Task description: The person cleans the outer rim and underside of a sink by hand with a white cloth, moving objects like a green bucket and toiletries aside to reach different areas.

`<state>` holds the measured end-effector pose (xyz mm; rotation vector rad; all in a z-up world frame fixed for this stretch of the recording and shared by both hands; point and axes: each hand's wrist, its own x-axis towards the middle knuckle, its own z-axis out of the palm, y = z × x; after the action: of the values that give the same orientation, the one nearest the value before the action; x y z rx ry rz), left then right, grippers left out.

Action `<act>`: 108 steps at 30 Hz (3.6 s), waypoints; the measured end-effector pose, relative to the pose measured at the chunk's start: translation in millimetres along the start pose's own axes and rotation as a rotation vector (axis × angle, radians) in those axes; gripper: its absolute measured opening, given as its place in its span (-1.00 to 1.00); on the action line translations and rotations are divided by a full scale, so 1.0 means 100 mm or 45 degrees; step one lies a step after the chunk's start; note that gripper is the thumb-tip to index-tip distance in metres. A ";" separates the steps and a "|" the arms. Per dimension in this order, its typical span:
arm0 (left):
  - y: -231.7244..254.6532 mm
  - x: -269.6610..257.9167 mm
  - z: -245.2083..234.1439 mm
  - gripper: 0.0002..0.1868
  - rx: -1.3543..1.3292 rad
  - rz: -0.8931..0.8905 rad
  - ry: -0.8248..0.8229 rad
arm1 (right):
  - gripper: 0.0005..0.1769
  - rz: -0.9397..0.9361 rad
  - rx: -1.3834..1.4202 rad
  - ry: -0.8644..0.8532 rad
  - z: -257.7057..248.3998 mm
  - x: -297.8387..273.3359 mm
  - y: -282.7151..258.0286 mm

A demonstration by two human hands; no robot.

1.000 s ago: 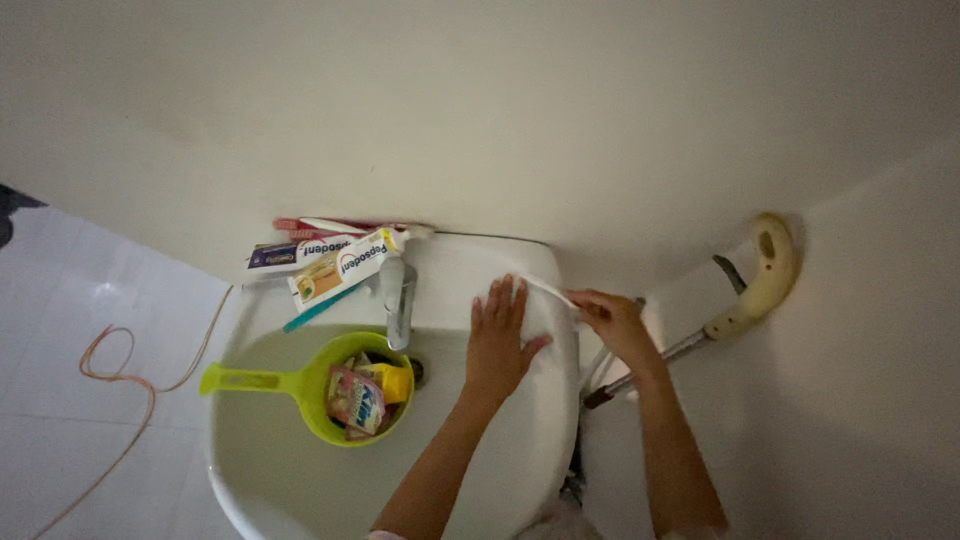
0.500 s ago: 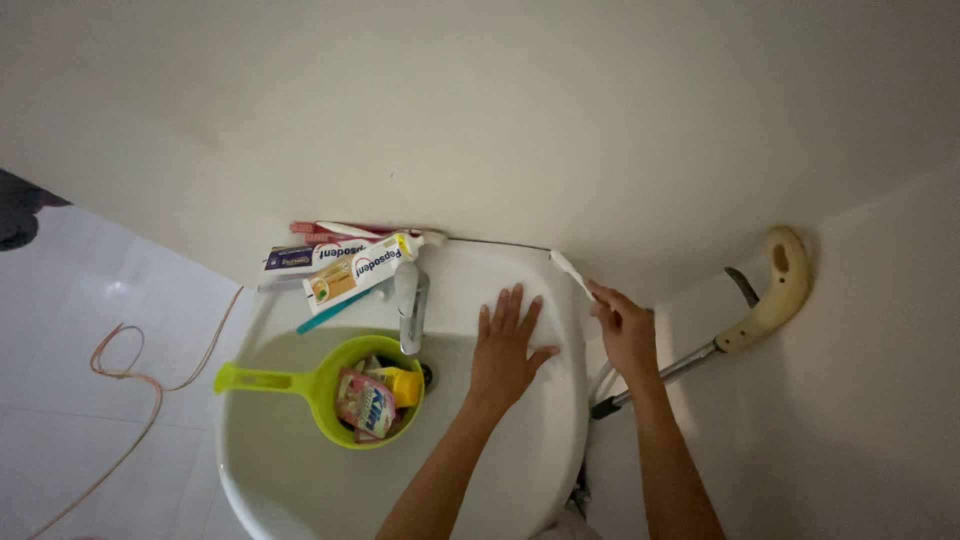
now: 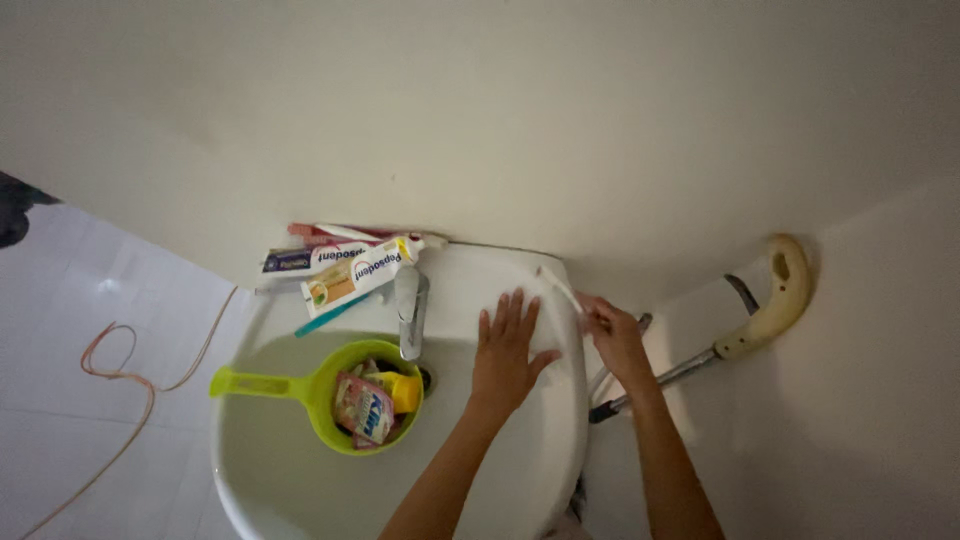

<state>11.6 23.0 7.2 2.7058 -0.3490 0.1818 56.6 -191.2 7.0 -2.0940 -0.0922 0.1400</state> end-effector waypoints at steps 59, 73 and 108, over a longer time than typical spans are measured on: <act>0.21 0.10 0.09 0.01 0.288 -0.053 -0.070 | -0.57 -0.056 0.062 0.416 0.31 -0.67 0.95; 0.24 0.10 0.15 0.05 0.210 -0.091 -0.004 | -0.59 0.017 0.196 0.346 0.35 -0.80 1.00; 0.14 0.06 0.09 -0.03 0.102 -0.127 -0.103 | -0.48 -0.188 -0.100 0.360 0.22 -0.16 0.31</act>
<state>14.6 5.7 5.3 2.8076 -0.2337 0.0593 38.1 -189.8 -30.0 -2.1547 -0.0824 -0.2518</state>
